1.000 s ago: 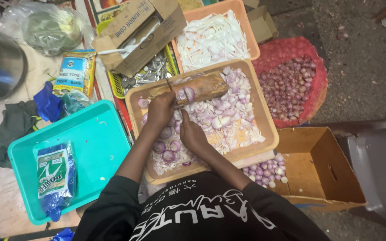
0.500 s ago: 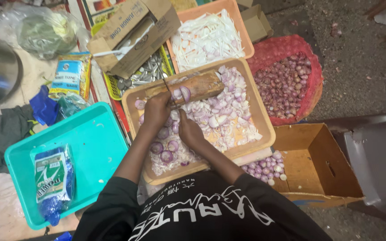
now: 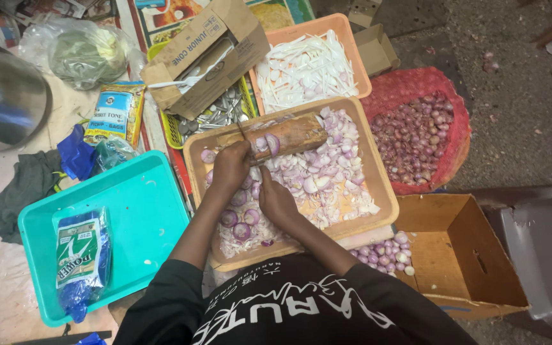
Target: The person chops small onions on a wooden block using a knife, then gathers the pieces into a large tray.
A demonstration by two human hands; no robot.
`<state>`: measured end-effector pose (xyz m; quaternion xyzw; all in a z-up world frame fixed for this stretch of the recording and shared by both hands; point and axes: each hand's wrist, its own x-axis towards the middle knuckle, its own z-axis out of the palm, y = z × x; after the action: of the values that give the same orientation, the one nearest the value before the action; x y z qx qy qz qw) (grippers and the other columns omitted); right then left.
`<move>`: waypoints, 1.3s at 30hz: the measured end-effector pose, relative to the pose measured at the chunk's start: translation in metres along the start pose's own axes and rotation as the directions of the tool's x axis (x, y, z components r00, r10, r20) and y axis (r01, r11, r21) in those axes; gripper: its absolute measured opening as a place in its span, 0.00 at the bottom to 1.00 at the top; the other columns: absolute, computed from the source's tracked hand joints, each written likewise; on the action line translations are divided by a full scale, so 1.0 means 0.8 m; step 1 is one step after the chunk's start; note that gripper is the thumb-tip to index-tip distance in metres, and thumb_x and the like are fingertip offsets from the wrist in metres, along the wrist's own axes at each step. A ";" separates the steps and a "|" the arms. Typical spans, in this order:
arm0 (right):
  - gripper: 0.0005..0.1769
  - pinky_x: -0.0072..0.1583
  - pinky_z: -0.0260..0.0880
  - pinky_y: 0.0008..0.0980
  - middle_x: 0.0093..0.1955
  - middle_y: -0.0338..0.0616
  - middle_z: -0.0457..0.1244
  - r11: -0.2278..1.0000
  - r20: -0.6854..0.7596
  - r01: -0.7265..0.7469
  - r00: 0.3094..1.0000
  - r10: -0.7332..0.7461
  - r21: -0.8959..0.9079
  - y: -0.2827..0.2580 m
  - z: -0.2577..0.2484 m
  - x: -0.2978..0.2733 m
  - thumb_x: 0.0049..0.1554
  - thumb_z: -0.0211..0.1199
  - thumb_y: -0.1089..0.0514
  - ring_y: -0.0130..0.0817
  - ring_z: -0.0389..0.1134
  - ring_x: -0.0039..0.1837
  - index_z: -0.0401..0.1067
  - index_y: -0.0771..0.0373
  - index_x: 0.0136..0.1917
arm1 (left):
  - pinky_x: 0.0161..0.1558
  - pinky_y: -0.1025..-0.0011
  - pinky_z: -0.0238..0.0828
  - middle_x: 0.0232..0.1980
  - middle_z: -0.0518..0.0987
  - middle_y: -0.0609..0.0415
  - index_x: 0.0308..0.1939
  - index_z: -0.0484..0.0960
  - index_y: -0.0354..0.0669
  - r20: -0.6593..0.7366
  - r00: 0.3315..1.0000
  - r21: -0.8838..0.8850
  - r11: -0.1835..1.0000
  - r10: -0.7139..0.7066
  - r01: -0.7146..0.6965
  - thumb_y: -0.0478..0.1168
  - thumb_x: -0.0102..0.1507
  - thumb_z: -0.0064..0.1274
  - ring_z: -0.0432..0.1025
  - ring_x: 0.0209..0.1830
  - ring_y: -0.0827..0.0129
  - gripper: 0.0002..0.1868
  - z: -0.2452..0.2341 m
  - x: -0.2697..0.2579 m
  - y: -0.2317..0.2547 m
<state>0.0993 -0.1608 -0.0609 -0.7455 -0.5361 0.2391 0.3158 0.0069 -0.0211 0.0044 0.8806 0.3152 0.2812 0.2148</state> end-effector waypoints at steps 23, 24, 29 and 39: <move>0.34 0.43 0.68 0.61 0.37 0.66 0.67 1.000 -0.035 -0.004 0.999 0.005 0.022 -0.015 -0.002 -0.001 0.59 0.52 0.61 0.66 0.69 0.40 0.50 0.66 0.77 | 0.41 0.51 0.71 0.35 0.78 0.41 0.35 0.76 0.37 -0.010 0.999 -0.046 0.998 0.052 -0.052 0.29 0.57 0.54 0.76 0.38 0.44 0.04 -0.007 -0.002 -0.007; 0.33 0.43 0.68 0.61 0.37 0.66 0.67 1.000 -0.051 0.007 0.999 -0.006 0.024 -0.014 0.000 0.000 0.59 0.52 0.61 0.66 0.69 0.40 0.51 0.66 0.76 | 0.41 0.51 0.71 0.35 0.78 0.41 0.35 0.76 0.37 -0.001 0.999 -0.043 0.998 0.049 -0.049 0.29 0.58 0.54 0.76 0.38 0.44 0.04 -0.006 -0.005 -0.007; 0.33 0.44 0.69 0.60 0.37 0.66 0.67 0.998 -0.004 -0.048 0.999 0.048 -0.029 -0.006 0.002 0.019 0.59 0.51 0.61 0.65 0.70 0.41 0.50 0.66 0.76 | 0.41 0.50 0.71 0.36 0.78 0.40 0.36 0.76 0.36 -0.030 0.997 -0.055 0.996 0.066 -0.068 0.29 0.59 0.54 0.75 0.38 0.42 0.04 -0.007 -0.004 -0.003; 0.29 0.44 0.69 0.60 0.38 0.65 0.68 0.997 -0.012 -0.044 0.999 0.044 -0.057 0.004 0.008 0.018 0.60 0.50 0.60 0.65 0.70 0.41 0.54 0.68 0.73 | 0.41 0.51 0.71 0.36 0.78 0.39 0.38 0.77 0.35 -0.050 0.998 -0.090 0.995 0.045 -0.049 0.28 0.58 0.55 0.75 0.38 0.41 0.05 -0.009 -0.005 -0.004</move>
<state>0.1014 -0.1465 -0.0684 -0.7672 -0.5245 0.2266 0.2916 -0.0013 -0.0200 0.0063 0.8700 0.2863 0.3212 0.2406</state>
